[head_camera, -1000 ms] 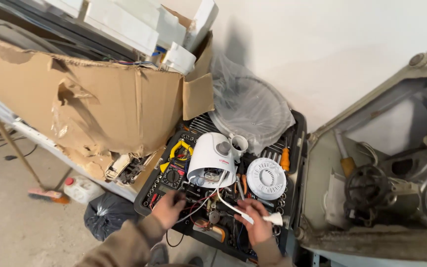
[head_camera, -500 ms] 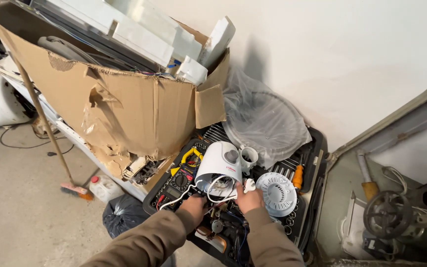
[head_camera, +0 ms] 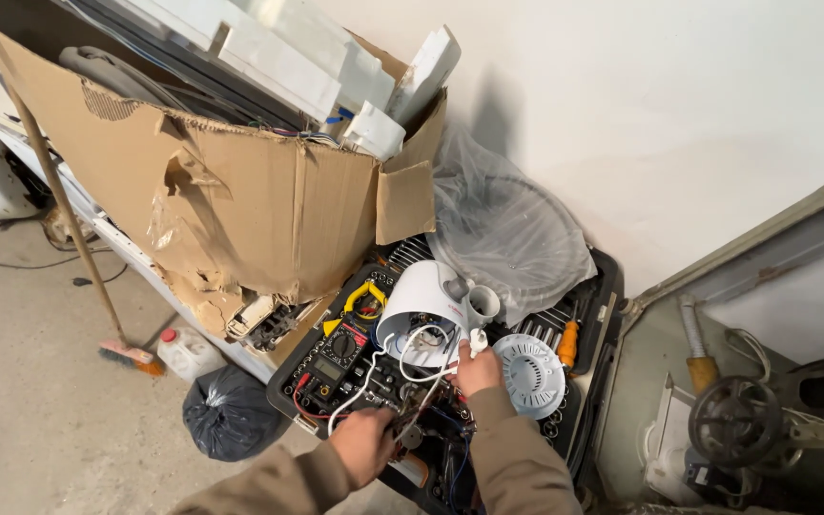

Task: The person disassembles a white electric appliance, removes the internal fan and motor, and uses a multimeter to test the electrical components. They then reassemble the fan and motor into the appliance housing.

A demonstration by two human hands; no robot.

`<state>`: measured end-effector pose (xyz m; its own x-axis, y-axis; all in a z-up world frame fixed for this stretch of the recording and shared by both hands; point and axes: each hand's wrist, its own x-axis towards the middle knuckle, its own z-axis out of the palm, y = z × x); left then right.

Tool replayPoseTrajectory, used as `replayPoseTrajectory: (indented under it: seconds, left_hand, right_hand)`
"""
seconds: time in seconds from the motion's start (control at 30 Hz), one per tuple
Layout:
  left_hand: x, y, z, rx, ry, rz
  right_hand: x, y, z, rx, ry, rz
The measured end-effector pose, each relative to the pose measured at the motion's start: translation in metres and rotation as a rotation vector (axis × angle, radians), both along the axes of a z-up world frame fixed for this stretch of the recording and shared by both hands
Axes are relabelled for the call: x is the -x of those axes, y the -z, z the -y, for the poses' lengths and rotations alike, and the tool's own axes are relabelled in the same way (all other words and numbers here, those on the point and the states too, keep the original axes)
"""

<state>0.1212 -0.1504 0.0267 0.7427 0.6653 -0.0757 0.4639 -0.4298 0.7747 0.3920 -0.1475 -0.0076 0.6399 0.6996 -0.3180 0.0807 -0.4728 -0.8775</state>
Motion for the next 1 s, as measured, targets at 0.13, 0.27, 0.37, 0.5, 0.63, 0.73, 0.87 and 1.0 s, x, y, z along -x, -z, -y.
replayPoseTrajectory:
  seconds: [0.13, 0.27, 0.37, 0.5, 0.63, 0.73, 0.87, 1.0]
  left_hand:
    - [0.032, -0.021, 0.012, 0.017, 0.010, 0.109]
    - [0.050, -0.022, 0.017, 0.069, -0.082, 0.303]
    - [0.063, -0.031, 0.015, 0.152, -0.149, 0.380]
    - [0.082, -0.026, 0.014, 0.305, -0.137, 0.434]
    - [0.093, 0.027, 0.018, 0.210, 0.043, 0.497]
    - [0.104, 0.063, 0.019, 0.146, 0.187, 0.606]
    - [0.115, 0.079, 0.020, 0.161, 0.216, 0.503]
    - [0.107, 0.096, 0.025, 0.213, 0.311, 0.299]
  right_hand:
    - [-0.007, 0.010, -0.005, -0.006, 0.023, -0.041]
    - [-0.010, 0.019, 0.000, -0.003, -0.026, -0.017]
    - [-0.019, 0.031, 0.003, 0.004, -0.089, -0.040]
    - [-0.039, 0.063, 0.029, -0.168, -0.236, 0.133]
    - [-0.012, 0.056, 0.080, -0.356, -0.147, 0.358]
    - [0.035, 0.050, 0.125, -0.499, 0.244, -0.203]
    - [0.086, 0.080, 0.155, -0.317, 0.307, -0.311]
    - [0.104, 0.102, 0.157, -0.233, 0.251, -0.720]
